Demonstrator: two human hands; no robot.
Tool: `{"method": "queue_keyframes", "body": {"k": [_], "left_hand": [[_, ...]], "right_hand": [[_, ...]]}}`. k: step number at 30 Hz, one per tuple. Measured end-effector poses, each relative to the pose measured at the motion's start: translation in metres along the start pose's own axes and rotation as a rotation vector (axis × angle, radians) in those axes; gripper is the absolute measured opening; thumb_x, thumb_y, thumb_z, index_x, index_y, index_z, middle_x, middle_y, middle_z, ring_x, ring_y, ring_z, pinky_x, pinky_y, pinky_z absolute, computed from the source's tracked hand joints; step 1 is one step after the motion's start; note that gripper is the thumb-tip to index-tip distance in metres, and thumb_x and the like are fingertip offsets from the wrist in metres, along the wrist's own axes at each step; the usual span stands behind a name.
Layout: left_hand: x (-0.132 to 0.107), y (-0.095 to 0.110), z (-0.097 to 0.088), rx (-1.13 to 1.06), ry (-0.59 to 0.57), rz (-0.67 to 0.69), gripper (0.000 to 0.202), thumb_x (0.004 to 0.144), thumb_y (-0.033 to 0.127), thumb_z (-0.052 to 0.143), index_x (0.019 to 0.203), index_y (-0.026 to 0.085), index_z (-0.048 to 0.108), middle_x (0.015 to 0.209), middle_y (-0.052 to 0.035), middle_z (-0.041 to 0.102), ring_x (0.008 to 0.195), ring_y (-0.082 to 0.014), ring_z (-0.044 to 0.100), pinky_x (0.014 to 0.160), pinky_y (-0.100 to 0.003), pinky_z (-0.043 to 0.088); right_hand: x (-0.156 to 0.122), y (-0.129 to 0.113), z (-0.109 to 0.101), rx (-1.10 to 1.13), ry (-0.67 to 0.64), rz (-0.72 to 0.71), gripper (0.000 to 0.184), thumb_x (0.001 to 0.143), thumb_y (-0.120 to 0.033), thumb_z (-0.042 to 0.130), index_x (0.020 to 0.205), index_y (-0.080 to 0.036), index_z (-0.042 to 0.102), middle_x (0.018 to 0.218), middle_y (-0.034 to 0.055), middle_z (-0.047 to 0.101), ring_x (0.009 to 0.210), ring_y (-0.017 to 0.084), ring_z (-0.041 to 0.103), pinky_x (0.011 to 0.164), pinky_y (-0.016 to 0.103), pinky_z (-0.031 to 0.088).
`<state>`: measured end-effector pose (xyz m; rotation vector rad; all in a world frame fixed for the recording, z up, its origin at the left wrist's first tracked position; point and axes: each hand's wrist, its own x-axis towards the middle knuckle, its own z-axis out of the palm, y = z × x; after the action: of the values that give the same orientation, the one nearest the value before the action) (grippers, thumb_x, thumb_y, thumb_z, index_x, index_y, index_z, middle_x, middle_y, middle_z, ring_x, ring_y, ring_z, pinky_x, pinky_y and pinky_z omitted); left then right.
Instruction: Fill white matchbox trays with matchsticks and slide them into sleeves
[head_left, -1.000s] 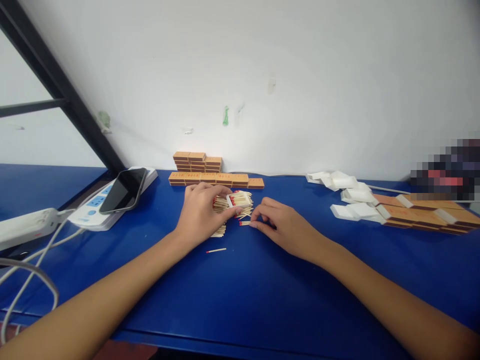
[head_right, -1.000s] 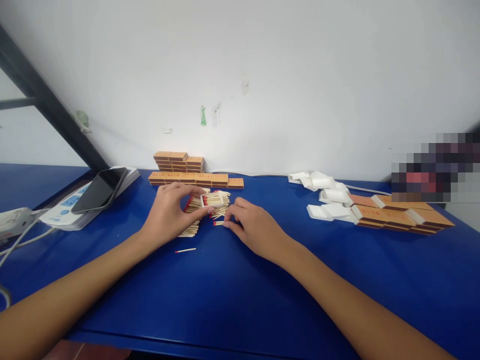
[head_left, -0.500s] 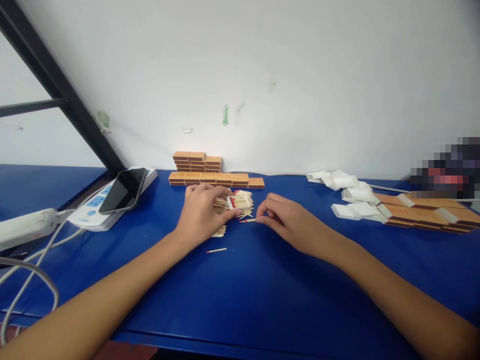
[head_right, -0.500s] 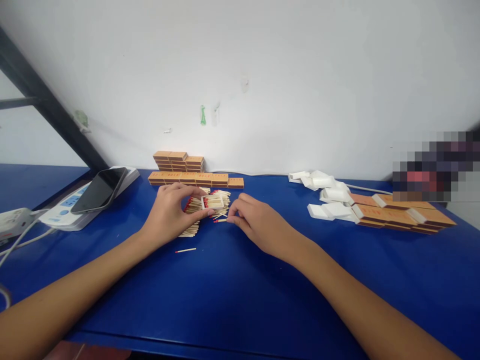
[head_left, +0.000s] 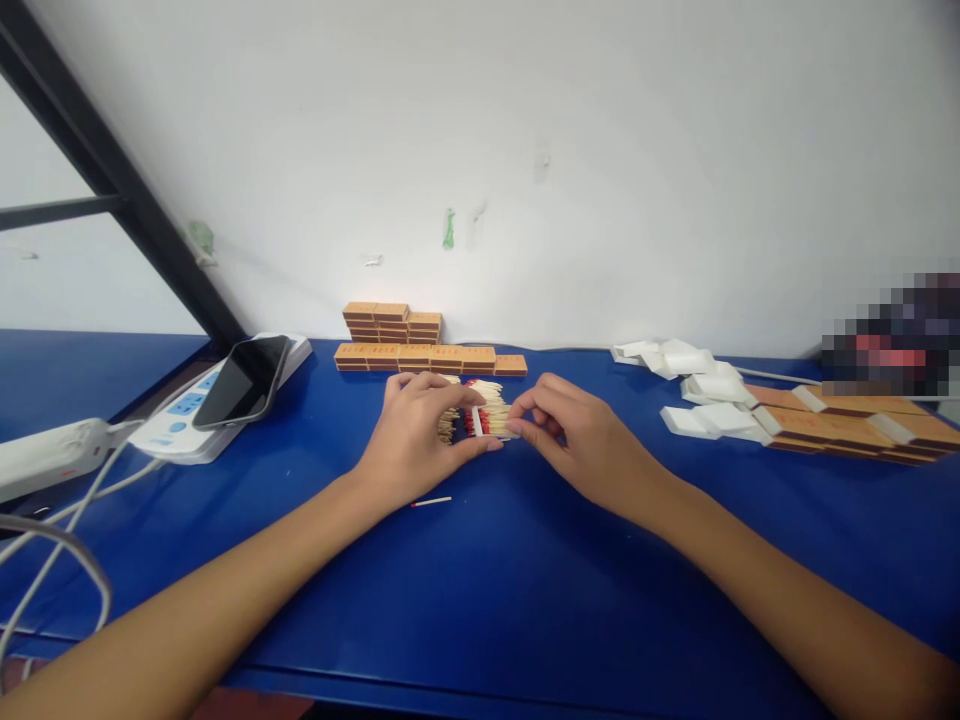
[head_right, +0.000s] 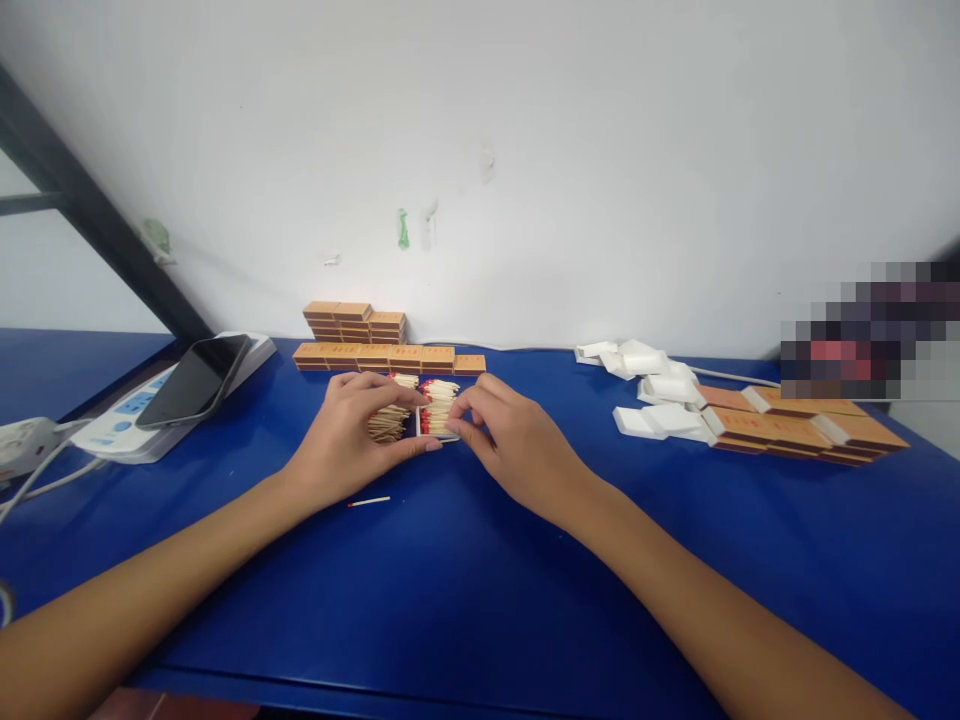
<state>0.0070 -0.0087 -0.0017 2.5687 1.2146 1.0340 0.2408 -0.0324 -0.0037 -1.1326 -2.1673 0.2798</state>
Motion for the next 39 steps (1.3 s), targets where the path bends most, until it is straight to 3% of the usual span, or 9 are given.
{"method": "queue_keyframes", "body": {"k": [6,12,15,20,25,30,35,39], "left_hand": [[0.0,0.001,0.0,-0.013,-0.005,0.017,0.044,0.075,0.051,0.091,0.106,0.026,0.074,0.107,-0.0001,0.079,0.107,-0.0248,0.067,0.101,-0.043,0.037],[0.003,-0.001,-0.003,0.049,0.06,-0.086,0.04,0.076,0.049,0.091,0.104,0.026,0.074,0.105,-0.0006,0.079,0.102,-0.0259,0.068,0.1,-0.046,0.038],[0.005,-0.008,-0.005,0.067,0.115,-0.155,0.036,0.08,0.051,0.088,0.1,0.026,0.073,0.104,-0.0009,0.08,0.1,-0.026,0.069,0.099,-0.047,0.04],[0.008,-0.014,-0.007,0.066,0.119,-0.157,0.033,0.082,0.05,0.086,0.1,0.025,0.072,0.102,-0.001,0.08,0.099,-0.0254,0.069,0.095,-0.046,0.043],[0.006,-0.012,-0.005,0.09,0.096,-0.149,0.035,0.081,0.051,0.086,0.1,0.026,0.072,0.105,-0.0007,0.08,0.099,-0.0263,0.068,0.099,-0.05,0.039],[0.006,-0.012,-0.004,0.083,0.09,-0.14,0.035,0.08,0.05,0.088,0.1,0.025,0.072,0.103,0.0008,0.079,0.098,-0.0253,0.067,0.099,-0.049,0.038],[0.007,-0.01,-0.006,0.092,0.065,-0.158,0.034,0.08,0.05,0.088,0.099,0.026,0.073,0.103,-0.0002,0.079,0.097,-0.0255,0.067,0.099,-0.048,0.038],[0.007,-0.009,-0.005,0.098,0.062,-0.159,0.035,0.079,0.049,0.089,0.099,0.026,0.073,0.103,-0.0008,0.08,0.099,-0.0265,0.068,0.099,-0.049,0.038]], "right_hand": [[0.0,-0.001,-0.001,0.023,-0.001,-0.002,0.012,0.104,-0.025,0.056,0.098,-0.021,0.065,0.092,0.0036,0.058,0.077,0.016,0.055,0.072,0.031,0.045],[0.001,-0.002,-0.002,-0.014,0.096,0.066,0.009,0.102,-0.025,0.057,0.1,-0.021,0.065,0.087,0.0022,0.056,0.072,0.015,0.052,0.069,0.031,0.044],[0.0,0.002,0.001,-0.024,0.033,0.054,0.012,0.102,-0.025,0.057,0.097,-0.021,0.067,0.088,0.0023,0.057,0.071,0.015,0.053,0.069,0.031,0.044],[-0.003,0.011,0.01,-0.066,-0.114,0.021,0.013,0.102,-0.024,0.058,0.108,-0.023,0.069,0.097,0.0041,0.059,0.078,0.016,0.058,0.072,0.032,0.047],[-0.004,0.012,0.015,-0.062,-0.111,0.041,0.007,0.101,-0.023,0.061,0.1,-0.022,0.067,0.095,0.0033,0.059,0.08,0.016,0.059,0.073,0.032,0.047],[-0.002,0.01,0.014,-0.057,-0.146,0.064,0.012,0.101,-0.019,0.058,0.09,-0.02,0.064,0.092,0.0021,0.058,0.077,0.015,0.057,0.072,0.031,0.045],[-0.003,0.011,0.008,-0.048,-0.204,0.03,0.012,0.103,-0.018,0.054,0.095,-0.021,0.062,0.096,0.0033,0.058,0.079,0.016,0.058,0.074,0.031,0.046],[-0.003,0.012,0.011,-0.053,-0.168,0.049,0.007,0.103,-0.025,0.057,0.1,-0.021,0.063,0.097,0.0032,0.059,0.08,0.017,0.058,0.074,0.031,0.046]]}}
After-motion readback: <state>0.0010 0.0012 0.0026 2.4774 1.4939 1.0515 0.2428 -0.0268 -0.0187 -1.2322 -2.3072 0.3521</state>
